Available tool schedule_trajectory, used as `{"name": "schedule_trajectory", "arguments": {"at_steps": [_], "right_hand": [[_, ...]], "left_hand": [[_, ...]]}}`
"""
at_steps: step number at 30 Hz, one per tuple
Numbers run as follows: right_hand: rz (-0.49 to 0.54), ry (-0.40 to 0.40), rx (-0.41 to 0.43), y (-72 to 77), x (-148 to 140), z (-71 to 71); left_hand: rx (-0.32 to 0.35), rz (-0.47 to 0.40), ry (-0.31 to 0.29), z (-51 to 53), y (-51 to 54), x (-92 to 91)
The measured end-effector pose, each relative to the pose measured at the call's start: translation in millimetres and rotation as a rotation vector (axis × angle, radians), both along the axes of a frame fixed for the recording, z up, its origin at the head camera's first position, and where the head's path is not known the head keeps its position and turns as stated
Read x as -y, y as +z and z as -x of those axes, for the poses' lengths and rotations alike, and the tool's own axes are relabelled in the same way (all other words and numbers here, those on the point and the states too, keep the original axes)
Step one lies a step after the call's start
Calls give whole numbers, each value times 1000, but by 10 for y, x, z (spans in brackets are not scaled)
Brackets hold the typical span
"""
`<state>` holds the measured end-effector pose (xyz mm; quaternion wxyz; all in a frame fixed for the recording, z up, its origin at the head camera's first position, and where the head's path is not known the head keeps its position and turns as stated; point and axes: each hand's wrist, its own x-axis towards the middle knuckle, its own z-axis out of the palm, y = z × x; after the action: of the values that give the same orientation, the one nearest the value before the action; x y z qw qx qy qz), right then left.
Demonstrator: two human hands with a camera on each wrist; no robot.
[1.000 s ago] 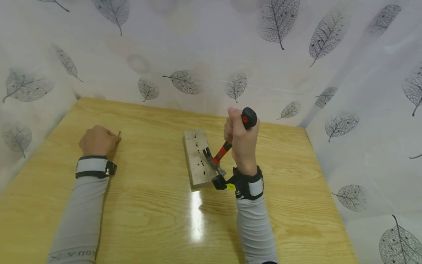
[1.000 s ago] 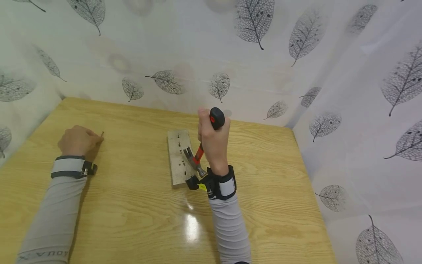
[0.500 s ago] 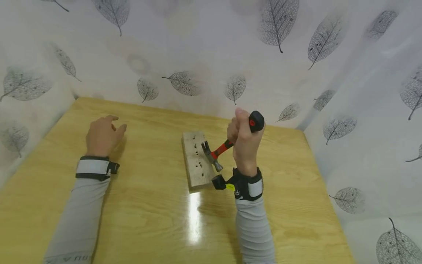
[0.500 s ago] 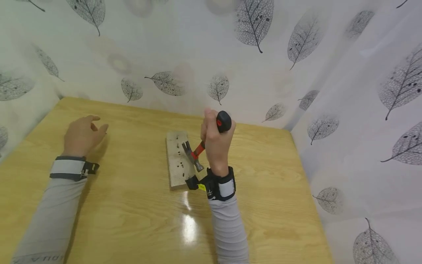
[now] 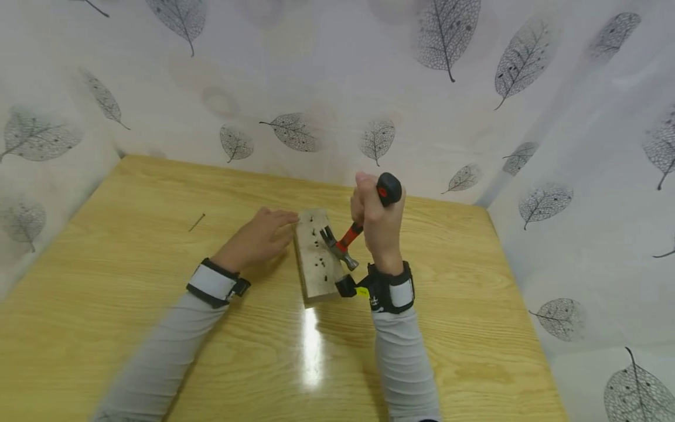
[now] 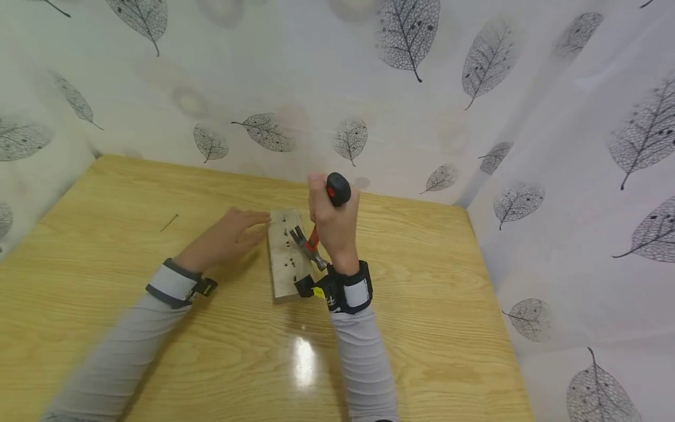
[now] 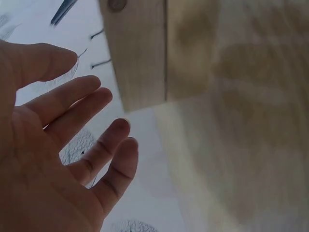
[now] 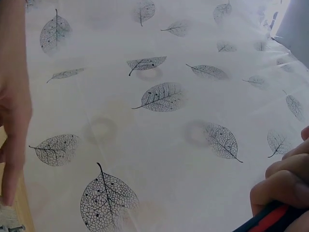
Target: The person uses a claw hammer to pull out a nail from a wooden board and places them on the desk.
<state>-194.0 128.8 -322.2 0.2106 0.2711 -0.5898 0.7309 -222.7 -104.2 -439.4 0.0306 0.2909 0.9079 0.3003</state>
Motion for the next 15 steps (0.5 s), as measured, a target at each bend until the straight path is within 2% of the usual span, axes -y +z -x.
{"name": "schedule_trajectory", "arguments": {"at_steps": [3,7,9,15], "right_hand": [[18,28,34,-2,5,76],[1,46,145,42,75,255],[-39,55,232,80,146,379],[-241,122,457,143,437,738]], "left_hand": [[-23,26,-36,-40,-70,-58],[-13,45,-3,-79,-94,-64],[-16,50,5,-81,-93,-68],[-97,60,-11,-47,-132,-120]]}}
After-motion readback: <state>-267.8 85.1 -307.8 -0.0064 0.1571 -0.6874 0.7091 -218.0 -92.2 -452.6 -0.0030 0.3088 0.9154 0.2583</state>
